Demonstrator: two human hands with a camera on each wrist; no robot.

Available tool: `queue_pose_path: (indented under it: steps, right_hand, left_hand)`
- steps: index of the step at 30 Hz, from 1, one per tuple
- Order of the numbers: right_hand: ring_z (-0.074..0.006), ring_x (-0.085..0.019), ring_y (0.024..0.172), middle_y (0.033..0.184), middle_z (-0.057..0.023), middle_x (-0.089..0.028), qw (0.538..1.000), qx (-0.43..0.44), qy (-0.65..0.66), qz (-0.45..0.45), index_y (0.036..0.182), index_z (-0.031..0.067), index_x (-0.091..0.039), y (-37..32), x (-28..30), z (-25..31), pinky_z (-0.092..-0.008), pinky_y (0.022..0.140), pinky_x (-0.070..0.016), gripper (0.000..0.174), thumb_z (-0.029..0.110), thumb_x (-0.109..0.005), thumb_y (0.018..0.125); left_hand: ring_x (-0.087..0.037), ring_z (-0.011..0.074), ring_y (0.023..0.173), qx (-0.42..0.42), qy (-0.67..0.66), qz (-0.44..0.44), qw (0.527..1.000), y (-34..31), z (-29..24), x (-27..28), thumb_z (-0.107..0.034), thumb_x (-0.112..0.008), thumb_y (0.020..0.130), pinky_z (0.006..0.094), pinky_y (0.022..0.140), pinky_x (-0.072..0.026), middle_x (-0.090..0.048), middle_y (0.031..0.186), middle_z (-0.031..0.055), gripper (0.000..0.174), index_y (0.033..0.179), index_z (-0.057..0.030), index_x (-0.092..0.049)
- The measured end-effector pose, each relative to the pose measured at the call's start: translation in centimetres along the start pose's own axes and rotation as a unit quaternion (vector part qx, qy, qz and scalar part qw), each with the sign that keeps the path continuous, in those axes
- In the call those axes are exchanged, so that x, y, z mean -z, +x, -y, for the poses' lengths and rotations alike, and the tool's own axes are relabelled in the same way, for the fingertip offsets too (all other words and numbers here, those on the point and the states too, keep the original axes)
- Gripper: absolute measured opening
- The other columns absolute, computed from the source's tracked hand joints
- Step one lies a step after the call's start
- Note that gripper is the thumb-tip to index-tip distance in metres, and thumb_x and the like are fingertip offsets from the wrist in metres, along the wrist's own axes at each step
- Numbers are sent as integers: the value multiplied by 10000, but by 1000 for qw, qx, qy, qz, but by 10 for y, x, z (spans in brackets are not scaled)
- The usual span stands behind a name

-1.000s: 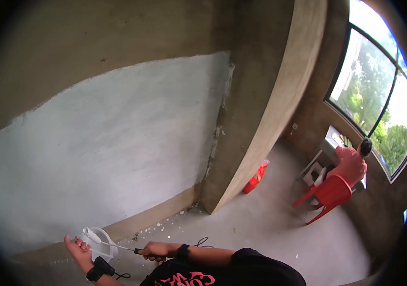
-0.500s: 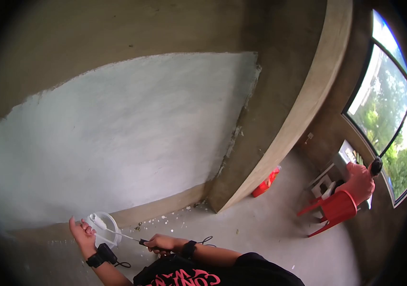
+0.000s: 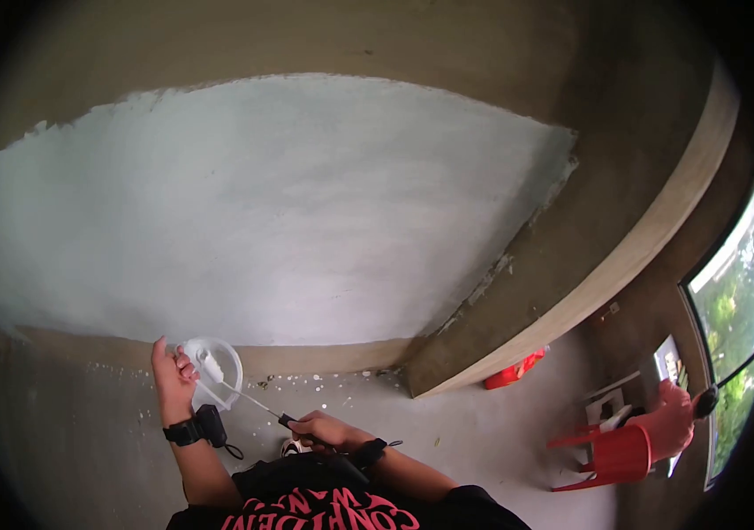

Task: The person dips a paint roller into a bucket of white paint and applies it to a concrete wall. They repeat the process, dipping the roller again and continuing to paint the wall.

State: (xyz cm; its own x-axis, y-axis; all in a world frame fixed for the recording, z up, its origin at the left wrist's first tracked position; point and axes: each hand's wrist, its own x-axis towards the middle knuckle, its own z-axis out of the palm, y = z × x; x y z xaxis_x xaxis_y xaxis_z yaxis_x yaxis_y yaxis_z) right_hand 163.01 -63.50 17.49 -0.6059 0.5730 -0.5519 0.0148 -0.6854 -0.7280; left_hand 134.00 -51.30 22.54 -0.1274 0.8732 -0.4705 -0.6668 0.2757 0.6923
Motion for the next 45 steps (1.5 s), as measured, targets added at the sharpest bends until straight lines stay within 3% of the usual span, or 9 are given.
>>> queue_pose_path:
  steps: [4,7,16,18,24,26,30,45]
  right_hand:
    - [-47,-369,431,622,41,-452,999,-17,35,9,861,52,-565,-6,-1,6,-228,388,-264,343,347,-485,1016]
    - [-49,-370,429,617,40,-465,996,-21,-52,-68,870,53,-590,-9,-1,11,-229,385,-262,341,352,-496,1005]
    - [-65,-405,418,619,16,-509,997,-24,-44,-52,857,25,-595,-18,-6,23,-245,399,-296,381,353,-477,1011]
    - [-50,-373,431,626,37,-462,993,-20,-92,-66,900,41,-571,-14,-3,20,-222,382,-260,383,393,-469,1013]
    - [-53,-368,431,630,26,-461,998,-8,-47,-41,904,37,-569,-17,2,21,-230,381,-250,368,369,-460,1019]
    - [-60,-386,416,628,13,-494,996,-22,-63,-61,879,6,-592,-15,4,21,-232,392,-283,373,327,-461,1019]
    - [-54,-369,425,631,20,-465,999,-4,-23,-24,902,25,-567,-9,7,14,-230,383,-258,370,361,-466,1020]
    - [-57,-365,411,603,22,-461,996,-28,-59,-60,893,22,-569,-7,3,18,-234,375,-264,382,369,-467,1017]
  left_hand:
    - [-272,79,420,0,-1,-27,1000,-5,-1,-6,-534,-565,871,254,442,-240,-343,548,-69,408,753,-155,-468]
    - [-259,77,418,3,-15,-37,999,-1,3,-8,-531,-581,862,253,439,-234,-335,544,-76,403,748,-162,-468]
    - [-261,80,448,-8,-27,-48,998,-11,0,-14,-498,-595,857,253,468,-236,-326,558,-73,385,754,-149,-470]
    - [-268,79,456,-8,-28,-54,998,-14,2,-14,-485,-591,860,253,476,-237,-325,558,-72,377,756,-144,-470]
    - [-281,79,461,-20,-31,-50,998,-18,-1,-17,-465,-577,869,256,489,-246,-331,560,-65,368,760,-131,-465]
    - [-279,80,459,-20,-33,-48,998,-17,-3,-17,-464,-575,872,255,487,-246,-334,561,-63,366,770,-131,-463]
    - [-276,81,458,-26,-36,-62,997,-18,-3,-16,-459,-574,874,256,485,-243,-333,560,-64,363,780,-127,-461]
    - [-270,82,463,-35,-44,-73,996,-12,-2,-12,-459,-593,863,261,481,-238,-338,567,-57,368,761,-133,-454]
